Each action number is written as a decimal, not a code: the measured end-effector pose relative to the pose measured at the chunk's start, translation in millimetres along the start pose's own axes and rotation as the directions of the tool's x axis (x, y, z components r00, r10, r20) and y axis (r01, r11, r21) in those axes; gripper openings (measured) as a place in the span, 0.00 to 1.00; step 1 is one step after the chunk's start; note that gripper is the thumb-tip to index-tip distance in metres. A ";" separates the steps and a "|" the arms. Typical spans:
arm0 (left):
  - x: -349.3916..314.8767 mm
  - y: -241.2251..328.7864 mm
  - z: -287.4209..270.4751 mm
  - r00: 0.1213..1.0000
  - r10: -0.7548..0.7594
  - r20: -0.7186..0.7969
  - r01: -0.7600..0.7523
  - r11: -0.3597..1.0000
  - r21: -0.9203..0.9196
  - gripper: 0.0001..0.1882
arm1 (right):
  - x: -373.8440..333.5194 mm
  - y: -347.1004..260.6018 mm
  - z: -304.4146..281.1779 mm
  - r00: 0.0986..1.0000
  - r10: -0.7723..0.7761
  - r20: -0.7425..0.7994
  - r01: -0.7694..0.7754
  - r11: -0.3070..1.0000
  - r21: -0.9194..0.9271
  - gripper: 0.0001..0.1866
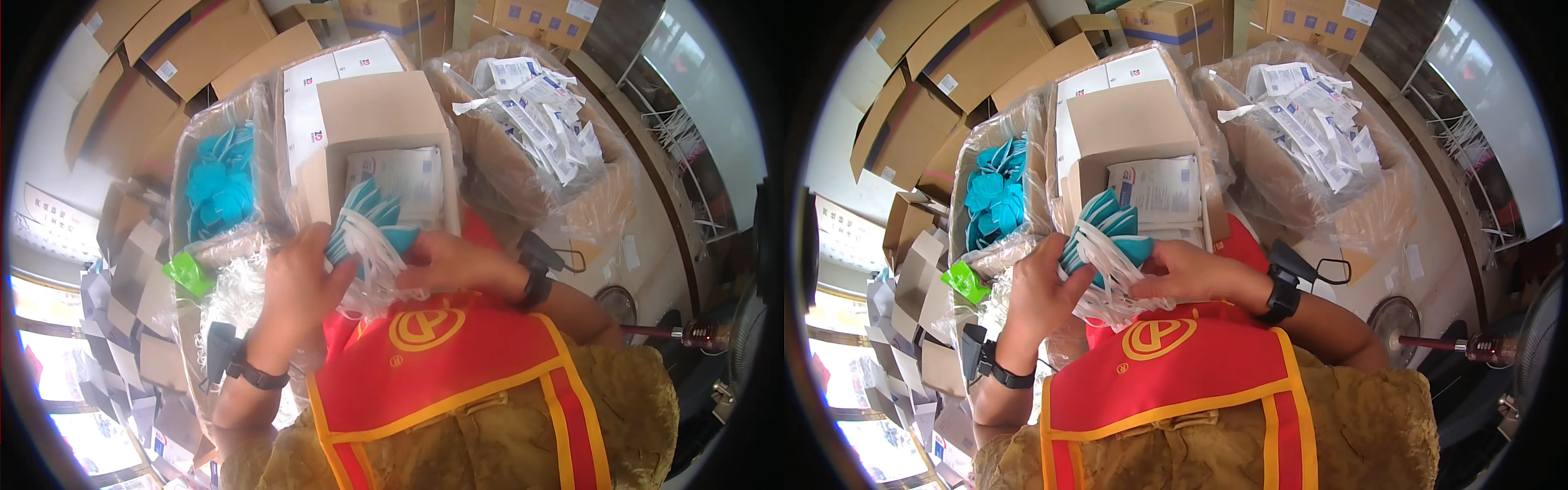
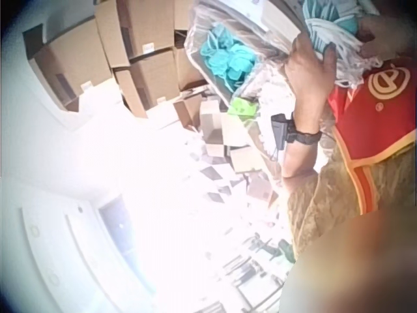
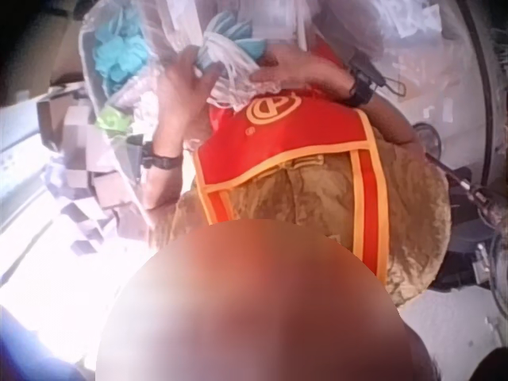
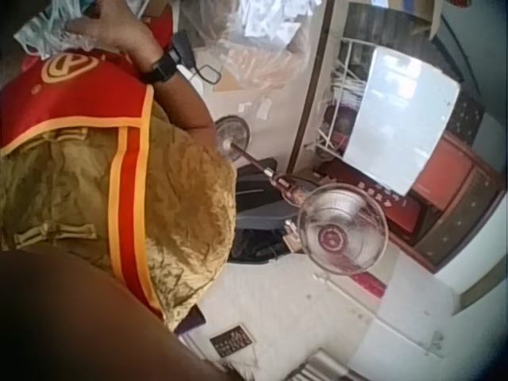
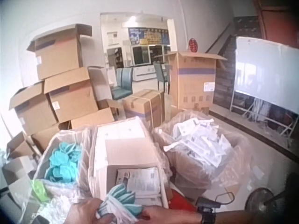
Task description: The recorder is taking face masks from a large bin and placing them into smaller cardboard boxes.
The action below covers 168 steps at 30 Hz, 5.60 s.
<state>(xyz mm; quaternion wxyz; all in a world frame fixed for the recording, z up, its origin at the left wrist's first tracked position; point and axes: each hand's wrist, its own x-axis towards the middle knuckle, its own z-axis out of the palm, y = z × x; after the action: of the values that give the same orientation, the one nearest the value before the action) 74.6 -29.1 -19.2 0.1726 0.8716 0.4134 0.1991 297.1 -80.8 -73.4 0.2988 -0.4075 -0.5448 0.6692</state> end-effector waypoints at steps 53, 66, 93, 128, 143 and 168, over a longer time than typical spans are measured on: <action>19.3 15.7 -53.4 0.934 0.349 -0.074 -0.274 0.835 0.477 0.15 | 16.1 -27.3 -31.1 0.968 -0.107 -0.225 0.197 0.881 0.429 0.19; 19.5 5.5 -33.1 0.954 0.299 0.010 -0.273 0.855 0.441 0.15 | 14.6 -32.8 -2.5 0.999 -0.043 -0.023 0.043 0.999 -0.014 0.18; 40.3 5.4 -16.1 0.972 0.233 -0.035 -0.203 0.903 0.379 0.17 | -17.5 -43.3 -7.2 0.975 0.214 0.058 -0.218 0.974 0.068 0.13; -96.9 -100.8 -115.9 0.986 -0.151 0.071 0.136 0.973 0.188 0.12 | -186.5 -125.3 -42.5 0.905 -0.232 -0.358 0.203 0.972 -0.117 0.10; -2.3 -3.3 11.1 0.935 -0.277 -0.222 -0.009 0.607 -0.795 0.21 | 19.5 -30.9 -27.5 0.946 -0.228 -0.232 0.291 0.913 0.286 0.28; 40.4 11.2 -35.7 0.815 0.571 0.095 -0.539 0.689 0.484 0.15 | -13.9 -15.0 7.1 0.945 0.255 0.205 -0.263 0.965 0.008 0.19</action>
<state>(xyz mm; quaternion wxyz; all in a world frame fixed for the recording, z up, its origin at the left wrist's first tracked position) 87.9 0.9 25.0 -0.1356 0.9628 0.1722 0.1579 297.1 -92.6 -55.2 0.1586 -0.4002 -0.5023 0.7499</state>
